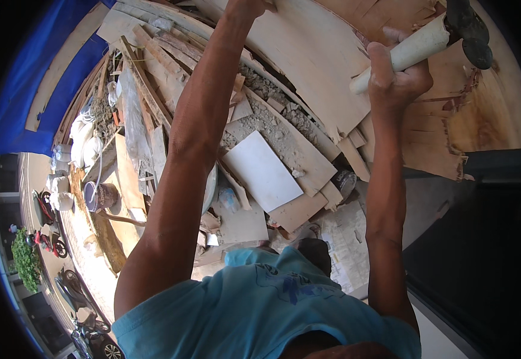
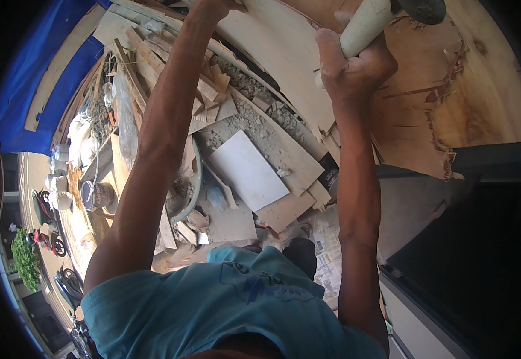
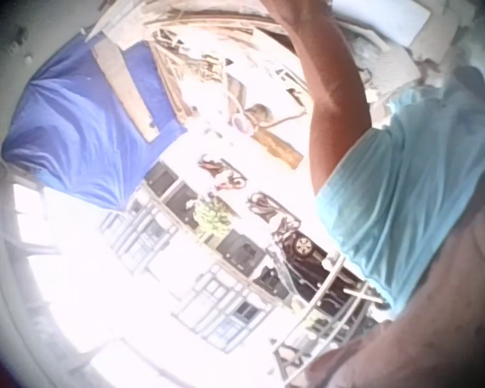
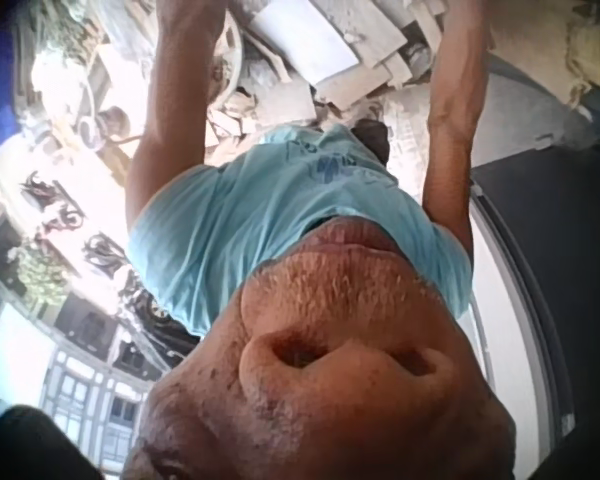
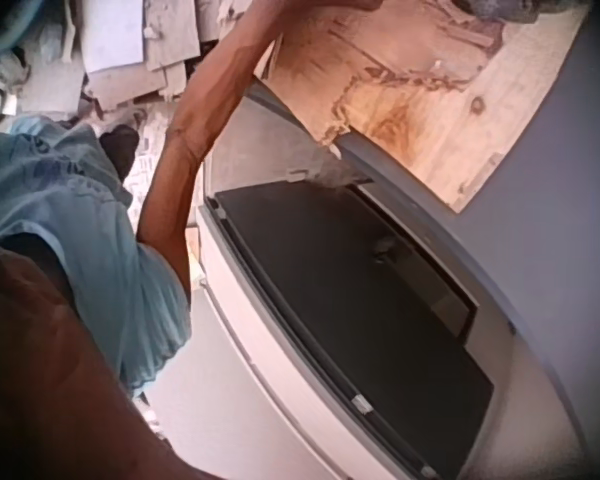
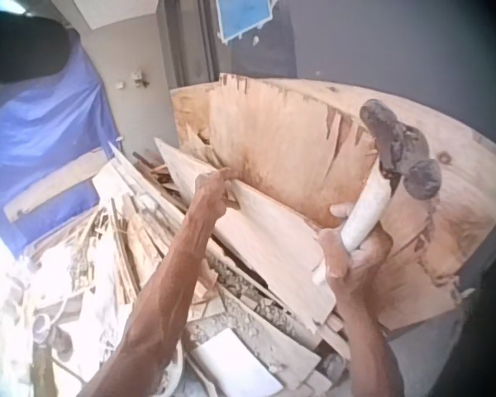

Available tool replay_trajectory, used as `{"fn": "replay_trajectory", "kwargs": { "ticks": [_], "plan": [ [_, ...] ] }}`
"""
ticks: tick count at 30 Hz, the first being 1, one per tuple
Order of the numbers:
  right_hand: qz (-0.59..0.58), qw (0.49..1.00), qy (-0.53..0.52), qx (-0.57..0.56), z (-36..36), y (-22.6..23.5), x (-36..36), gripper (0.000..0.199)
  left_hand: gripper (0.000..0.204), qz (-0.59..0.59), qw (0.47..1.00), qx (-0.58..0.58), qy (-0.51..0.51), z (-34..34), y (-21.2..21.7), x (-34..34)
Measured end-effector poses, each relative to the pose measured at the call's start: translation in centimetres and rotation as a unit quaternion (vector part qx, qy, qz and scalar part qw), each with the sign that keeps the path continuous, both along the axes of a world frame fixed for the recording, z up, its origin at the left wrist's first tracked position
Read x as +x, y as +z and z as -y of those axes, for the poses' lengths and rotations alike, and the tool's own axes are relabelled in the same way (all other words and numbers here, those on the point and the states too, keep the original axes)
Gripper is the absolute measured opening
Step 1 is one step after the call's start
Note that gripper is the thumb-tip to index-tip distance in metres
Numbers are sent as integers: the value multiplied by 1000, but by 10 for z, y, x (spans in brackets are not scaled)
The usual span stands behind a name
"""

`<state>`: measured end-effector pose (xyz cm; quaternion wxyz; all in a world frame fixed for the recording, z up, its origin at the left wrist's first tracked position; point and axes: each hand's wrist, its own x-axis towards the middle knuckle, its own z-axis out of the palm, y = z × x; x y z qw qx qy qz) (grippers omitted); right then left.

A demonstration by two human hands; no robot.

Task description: The person sorts through a pile of construction debris, picking up and moving various pieces of wood and other materials. They use a hammer to break apart some of the larger pieces.

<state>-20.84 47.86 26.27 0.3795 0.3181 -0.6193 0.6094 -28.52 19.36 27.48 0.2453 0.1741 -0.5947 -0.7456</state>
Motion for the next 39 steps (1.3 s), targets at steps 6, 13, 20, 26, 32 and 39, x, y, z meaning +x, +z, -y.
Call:
{"fn": "replay_trajectory", "kwargs": {
  "ticks": [6,13,20,26,32,39],
  "plan": [
    [-12,1000,-16,12,-10,-23,6,25,35,-37,998,2,-49,-19,-20,11],
    [81,996,-5,-34,-8,-46,32,27,56,-59,997,-6,-39,-18,-53,32],
    [125,989,-4,-74,-3,-42,47,30,34,-296,747,-562,197,-101,-33,107],
    [110,992,21,-61,11,-54,73,24,17,-313,738,-596,29,-121,-37,118],
    [120,991,52,-15,5,-58,95,26,26,-301,738,-603,40,-113,-49,135],
    [365,924,83,-79,-77,-70,170,31,27,-344,705,-615,80,-106,-56,125]
  ]
}}
